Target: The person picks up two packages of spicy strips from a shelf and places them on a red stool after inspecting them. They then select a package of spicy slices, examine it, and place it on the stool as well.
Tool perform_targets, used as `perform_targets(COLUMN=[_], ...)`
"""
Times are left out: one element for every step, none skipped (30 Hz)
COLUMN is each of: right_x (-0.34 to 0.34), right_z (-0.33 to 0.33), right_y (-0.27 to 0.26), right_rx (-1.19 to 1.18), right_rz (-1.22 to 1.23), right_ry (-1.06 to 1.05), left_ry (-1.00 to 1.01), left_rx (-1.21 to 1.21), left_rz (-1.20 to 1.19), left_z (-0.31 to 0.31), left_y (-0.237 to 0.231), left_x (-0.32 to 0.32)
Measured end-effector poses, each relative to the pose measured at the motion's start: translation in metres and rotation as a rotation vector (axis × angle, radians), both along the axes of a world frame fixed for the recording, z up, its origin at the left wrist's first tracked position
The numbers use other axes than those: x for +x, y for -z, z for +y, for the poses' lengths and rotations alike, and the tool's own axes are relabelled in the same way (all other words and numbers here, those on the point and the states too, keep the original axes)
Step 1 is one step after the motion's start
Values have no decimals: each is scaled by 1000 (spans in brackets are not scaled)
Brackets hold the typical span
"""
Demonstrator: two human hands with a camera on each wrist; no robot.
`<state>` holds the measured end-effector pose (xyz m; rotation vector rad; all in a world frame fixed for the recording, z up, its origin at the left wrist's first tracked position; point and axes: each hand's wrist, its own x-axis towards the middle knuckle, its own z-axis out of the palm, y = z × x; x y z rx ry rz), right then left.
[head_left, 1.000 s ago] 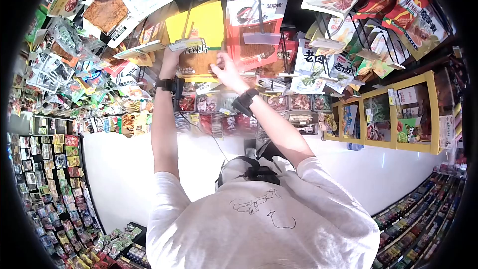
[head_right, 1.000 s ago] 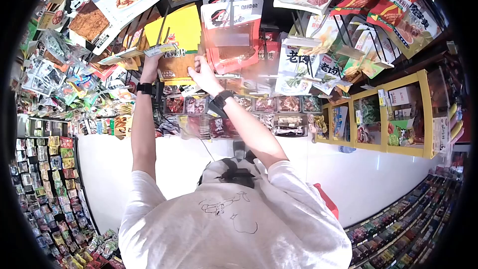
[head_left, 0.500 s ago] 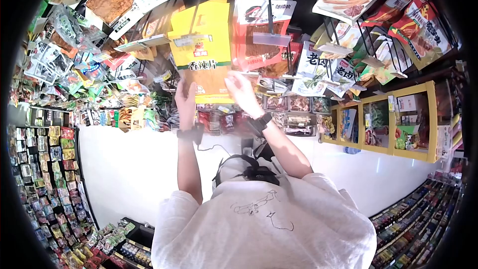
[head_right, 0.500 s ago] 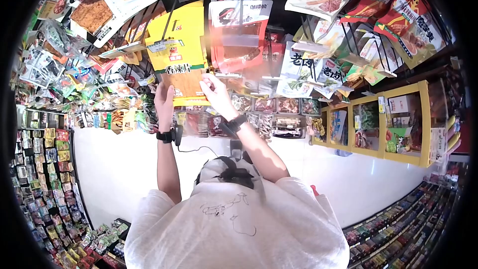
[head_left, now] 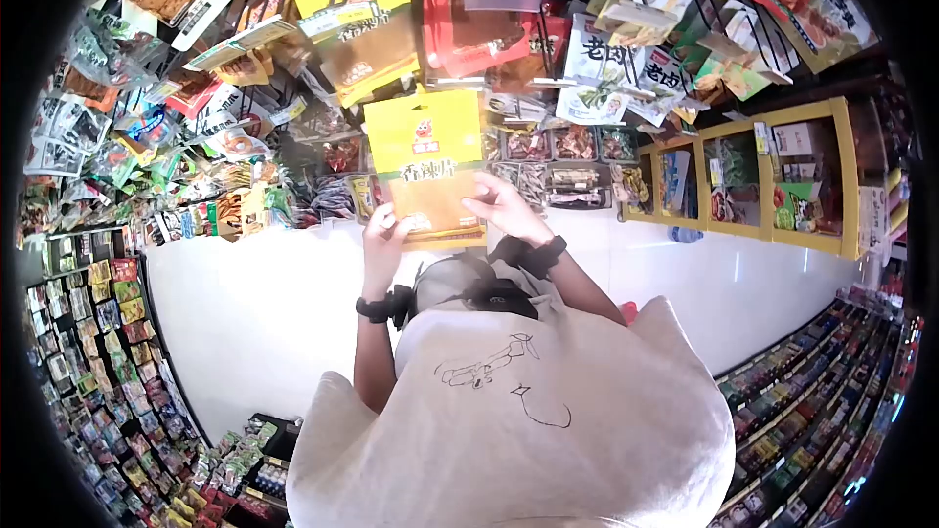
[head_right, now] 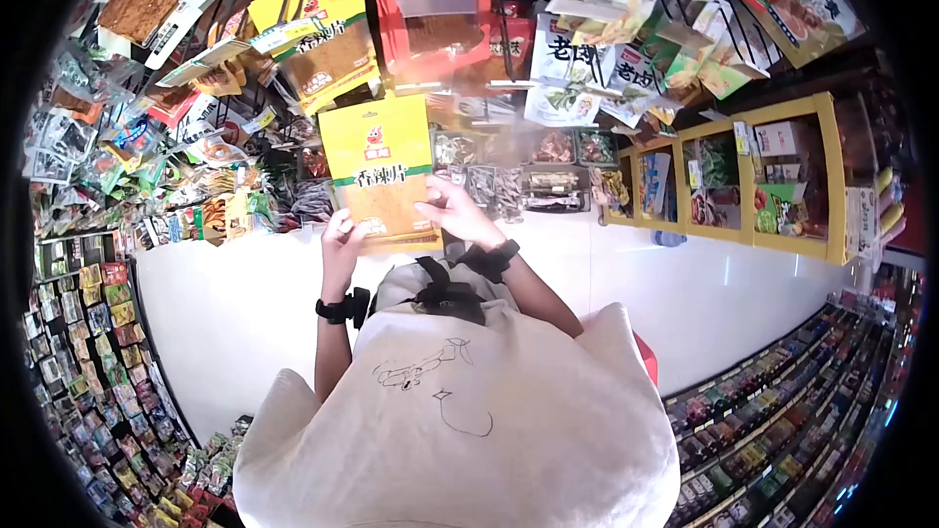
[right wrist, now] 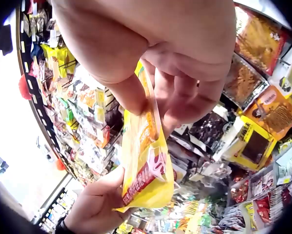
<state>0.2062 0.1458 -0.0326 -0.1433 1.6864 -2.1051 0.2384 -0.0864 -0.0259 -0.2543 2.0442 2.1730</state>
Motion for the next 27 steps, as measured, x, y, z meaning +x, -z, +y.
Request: perform_targets(right_x=[9,19,30,40,51,64,78,91,107,125,145,165,186,204,226,248,270,291,311,330,349,369,384,398,412,424,434], right_z=[7,14,20,27,33,39,44,49,55,61,66,70,72,68,69,69,68,65,60,57,51,45,39,33,25,18,13], right_y=[3,6,7,8,9,0,-1,-1,-3,-12,-10,-6,-4,-17,-16,-13,-10,-15,-16,-15,-2,-2,0,5,0,9,19], right_rx=[24,31,-4,-38,-73,-118,-123,-128,-135,-107,-67,-25,19,-58,-53,-47,-41,1,-1,7,-73,166,82,101,45,87,116], right_rz=[-18,-24,-20,-12,-1,-58,-66,-70,-76,-69,-61,-55,-48,-61,-67,-73,-81,-102,-108,-99,-219,-132,-141,-92,-119,-107,-105], right_ry=[14,43,94,150,208,287,340,398,461,490,546,602,657,780,823,859,888,934,968,1008,1053,1114,1147,1176,1179,1203,1220], left_ry=[56,124,194,267,343,385,421,463,509,542,559,575,592,665,684,697,703,804,878,957,941,937,999,998,1062,1091,1115], left_rx=[22,50,93,137,180,186,175,165,155,173,199,225,250,258,232,206,179,171,119,79,46,1,71,27,10,31,38], left_rz=[-11,-28,-23,-17,-11,-31,-23,-12,-2,-21,-49,-77,-105,-110,-129,-147,-165,-150,-125,-82,-103,-5,-80,-90,-51,-64,-85], left_z=[5,8,11,14,19,27,36,47,59,73,83,93,103,113,121,126,130,135,133,135,136,139,142,138,134,134,133], left_y=[-3,-7,-4,1,5,5,4,2,-3,-11,-8,-3,0,-4,0,7,14,7,8,8,1,3,-10,-3,3,0,-2], left_x=[2,5,5,2,-1,-2,-2,-1,3,9,16,22,30,38,46,54,64,77,87,97,113,128,142,152,160,169,178])
